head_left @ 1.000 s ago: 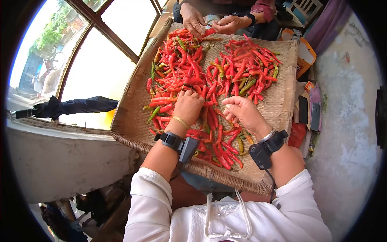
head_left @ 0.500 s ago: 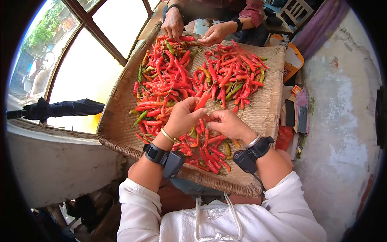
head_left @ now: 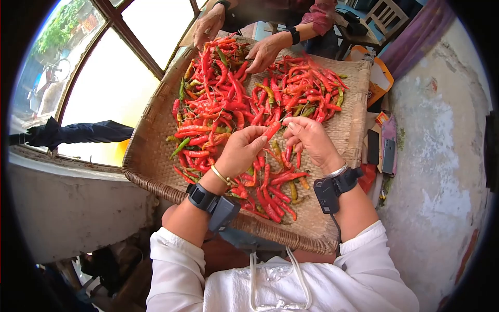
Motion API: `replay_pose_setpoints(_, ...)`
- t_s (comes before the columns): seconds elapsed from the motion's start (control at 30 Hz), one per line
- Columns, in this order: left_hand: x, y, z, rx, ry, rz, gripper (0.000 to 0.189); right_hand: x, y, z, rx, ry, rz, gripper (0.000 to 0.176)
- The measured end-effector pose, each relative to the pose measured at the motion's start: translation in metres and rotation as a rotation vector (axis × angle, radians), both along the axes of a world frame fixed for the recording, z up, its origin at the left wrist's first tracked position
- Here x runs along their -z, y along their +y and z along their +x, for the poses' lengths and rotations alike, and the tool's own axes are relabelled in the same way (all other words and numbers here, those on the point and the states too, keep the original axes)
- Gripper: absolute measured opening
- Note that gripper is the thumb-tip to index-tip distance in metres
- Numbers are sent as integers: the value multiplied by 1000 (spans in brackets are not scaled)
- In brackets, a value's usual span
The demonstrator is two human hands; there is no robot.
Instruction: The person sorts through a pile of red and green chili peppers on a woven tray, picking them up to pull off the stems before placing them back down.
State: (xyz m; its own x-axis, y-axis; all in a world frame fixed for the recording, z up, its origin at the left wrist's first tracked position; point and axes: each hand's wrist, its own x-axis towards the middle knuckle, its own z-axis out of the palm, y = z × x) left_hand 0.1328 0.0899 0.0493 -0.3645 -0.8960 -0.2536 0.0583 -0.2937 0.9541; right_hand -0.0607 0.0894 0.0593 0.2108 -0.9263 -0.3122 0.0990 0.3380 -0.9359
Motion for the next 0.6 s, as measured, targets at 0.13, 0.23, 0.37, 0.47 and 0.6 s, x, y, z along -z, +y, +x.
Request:
replay_pose_setpoints(0.13,-7,5,-4,116,-69,-42,16,10,5,6,-68,-226,76,18)
replay_pose_setpoints(0.23,-2,0,3,235,-341,-305,19,6,5,4,-44,-167,103,12)
replay_pose_setpoints(0.37,-9,-13,25,8,-1100,-782,17,-1,-3,-6,-21,14,60,11)
replay_pose_setpoints(0.47,-4,-17,39,94,-1465,-718,13,-5,-8,-12,141,-122,-4,18)
replay_pose_setpoints(0.6,5,-15,48,198,-1525,-733,14,7,-10,-16,474,-465,-48,40)
